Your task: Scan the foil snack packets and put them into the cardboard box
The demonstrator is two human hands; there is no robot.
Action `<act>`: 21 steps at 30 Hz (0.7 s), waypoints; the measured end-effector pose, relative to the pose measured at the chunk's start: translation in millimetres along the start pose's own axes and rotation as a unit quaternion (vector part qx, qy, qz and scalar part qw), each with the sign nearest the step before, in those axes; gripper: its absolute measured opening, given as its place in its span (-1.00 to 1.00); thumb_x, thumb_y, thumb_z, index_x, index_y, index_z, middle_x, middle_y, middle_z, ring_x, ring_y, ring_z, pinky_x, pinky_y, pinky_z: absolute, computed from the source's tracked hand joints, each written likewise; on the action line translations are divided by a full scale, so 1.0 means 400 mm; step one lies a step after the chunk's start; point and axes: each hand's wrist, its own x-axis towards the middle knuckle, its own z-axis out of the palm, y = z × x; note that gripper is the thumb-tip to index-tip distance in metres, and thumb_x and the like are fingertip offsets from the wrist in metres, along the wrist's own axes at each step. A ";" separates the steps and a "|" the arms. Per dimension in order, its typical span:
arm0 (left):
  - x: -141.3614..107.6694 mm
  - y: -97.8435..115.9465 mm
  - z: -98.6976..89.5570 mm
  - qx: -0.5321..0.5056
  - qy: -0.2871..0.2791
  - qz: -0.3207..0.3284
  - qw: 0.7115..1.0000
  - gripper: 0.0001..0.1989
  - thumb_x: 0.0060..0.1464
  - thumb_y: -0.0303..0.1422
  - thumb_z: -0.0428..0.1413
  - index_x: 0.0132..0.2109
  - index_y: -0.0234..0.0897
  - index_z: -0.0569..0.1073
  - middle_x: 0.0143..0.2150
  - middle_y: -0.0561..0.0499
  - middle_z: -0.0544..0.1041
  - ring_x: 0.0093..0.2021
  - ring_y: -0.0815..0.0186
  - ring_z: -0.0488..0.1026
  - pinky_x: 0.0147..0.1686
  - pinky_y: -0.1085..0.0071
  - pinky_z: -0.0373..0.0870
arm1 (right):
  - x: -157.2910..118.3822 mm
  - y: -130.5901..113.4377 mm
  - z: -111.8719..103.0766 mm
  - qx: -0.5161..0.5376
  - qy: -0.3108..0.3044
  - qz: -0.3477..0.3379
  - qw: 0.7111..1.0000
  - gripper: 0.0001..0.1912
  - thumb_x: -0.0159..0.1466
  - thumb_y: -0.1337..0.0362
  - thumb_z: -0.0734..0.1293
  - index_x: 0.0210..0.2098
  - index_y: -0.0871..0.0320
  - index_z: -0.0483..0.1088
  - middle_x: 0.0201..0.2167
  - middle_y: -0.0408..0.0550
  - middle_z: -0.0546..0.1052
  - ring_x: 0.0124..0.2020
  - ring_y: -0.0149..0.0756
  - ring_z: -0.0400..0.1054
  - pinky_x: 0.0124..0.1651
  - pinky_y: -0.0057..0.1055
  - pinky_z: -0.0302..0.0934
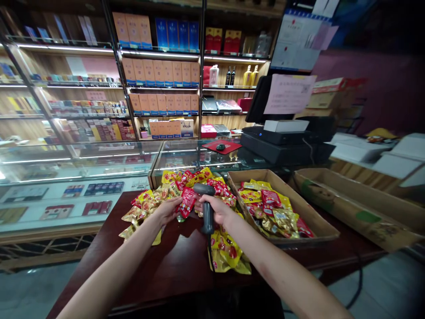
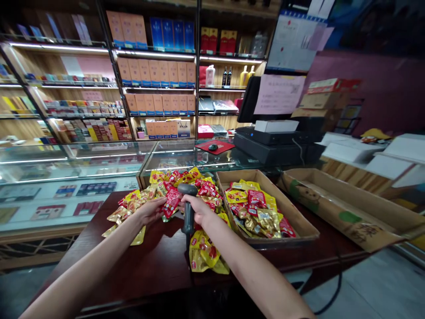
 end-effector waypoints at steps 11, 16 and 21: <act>0.047 0.039 0.053 0.102 -0.083 -0.005 0.991 -0.67 -0.31 -0.43 0.38 -0.39 -0.35 0.39 -0.41 -0.04 0.55 -0.47 0.34 0.50 -0.44 0.41 0.50 | 0.041 -0.026 -0.032 -0.063 0.076 -0.083 0.992 -0.88 -0.06 0.47 0.31 -0.47 0.24 0.43 -0.80 -0.27 0.29 -0.73 -0.48 0.16 -0.60 -0.52 0.16; 0.074 0.064 0.066 0.084 -0.053 0.040 0.994 -0.60 -0.41 -0.43 0.40 -0.38 -0.33 0.38 -0.41 -0.02 0.55 -0.41 0.29 0.51 -0.40 0.36 0.49 | -0.007 -0.011 -0.013 -0.070 0.094 -0.134 0.984 -0.84 -0.06 0.49 0.31 -0.45 0.22 0.43 -0.72 -0.24 0.37 -0.65 -0.49 0.25 -0.53 -0.55 0.22; 0.115 0.062 0.061 0.084 -0.004 0.074 0.994 -0.58 -0.41 -0.36 0.40 -0.40 -0.30 0.35 -0.41 0.04 0.53 -0.46 0.37 0.47 -0.49 0.46 0.40 | -0.078 0.036 0.017 -0.070 0.036 -0.098 0.992 -0.86 -0.06 0.42 0.36 -0.45 0.21 0.37 -0.52 -0.12 0.48 -0.51 -0.35 0.42 -0.46 -0.40 0.36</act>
